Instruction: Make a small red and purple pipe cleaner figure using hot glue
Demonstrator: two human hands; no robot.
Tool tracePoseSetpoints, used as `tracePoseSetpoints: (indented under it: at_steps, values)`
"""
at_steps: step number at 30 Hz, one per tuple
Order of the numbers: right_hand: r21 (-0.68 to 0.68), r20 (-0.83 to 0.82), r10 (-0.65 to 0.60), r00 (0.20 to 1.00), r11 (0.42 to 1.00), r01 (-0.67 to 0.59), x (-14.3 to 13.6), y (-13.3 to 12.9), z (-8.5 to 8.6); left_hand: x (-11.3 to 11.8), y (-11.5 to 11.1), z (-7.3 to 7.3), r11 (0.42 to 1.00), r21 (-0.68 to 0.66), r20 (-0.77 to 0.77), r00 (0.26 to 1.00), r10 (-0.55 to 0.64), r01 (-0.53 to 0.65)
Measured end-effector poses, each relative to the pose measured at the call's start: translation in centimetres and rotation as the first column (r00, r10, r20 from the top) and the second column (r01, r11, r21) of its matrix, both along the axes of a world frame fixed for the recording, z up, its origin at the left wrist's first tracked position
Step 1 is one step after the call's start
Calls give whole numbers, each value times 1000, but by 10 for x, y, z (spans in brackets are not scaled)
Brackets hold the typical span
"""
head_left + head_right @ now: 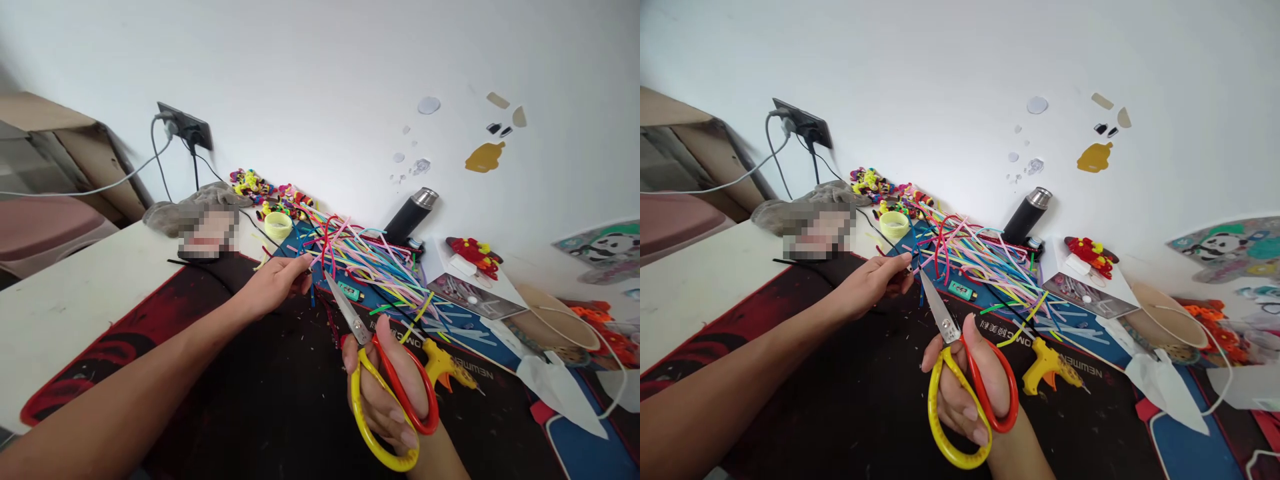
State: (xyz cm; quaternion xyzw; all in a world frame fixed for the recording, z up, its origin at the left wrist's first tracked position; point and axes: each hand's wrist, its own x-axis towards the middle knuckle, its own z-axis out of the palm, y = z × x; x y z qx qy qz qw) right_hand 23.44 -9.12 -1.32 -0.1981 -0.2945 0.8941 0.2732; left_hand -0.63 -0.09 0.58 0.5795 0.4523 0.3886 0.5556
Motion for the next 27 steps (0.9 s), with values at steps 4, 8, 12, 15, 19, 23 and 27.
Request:
tracePoseSetpoints:
  at_steps: [4, 8, 12, 15, 19, 23, 27]
  values:
    - [-18, -72, -2, 997, 1000, 1, 2, -2, -6, 0, 0, 0, 1000, 22, 8, 1000, -1, 1]
    - [-41, 10, -31, 999, 999, 32, 3, -5, -14, -1, 0, 0, 999, 46, -4, 1000, -3, 3]
    - [-41, -18, -19, 1000, 999, 18, 3, -6, -18, -3, 0, -1, 996, 84, -23, 1000, -1, 3]
    - [-31, -52, -12, 999, 999, 10, 4, -5, -19, -4, 1, -2, 994, 112, -43, 999, 6, -1]
    - [-28, -69, 1, 998, 1000, -3, 5, -4, -18, -5, 3, -4, 991, 134, -70, 998, 2, 7]
    - [-26, -197, 12, 980, 1000, -17, 1, -4, -12, -5, 4, -4, 991, 132, -86, 996, -5, 16]
    - [-16, -232, 6, 973, 1000, -10, -4, -3, -7, -4, 4, -5, 992, 127, -99, 995, -11, 24]
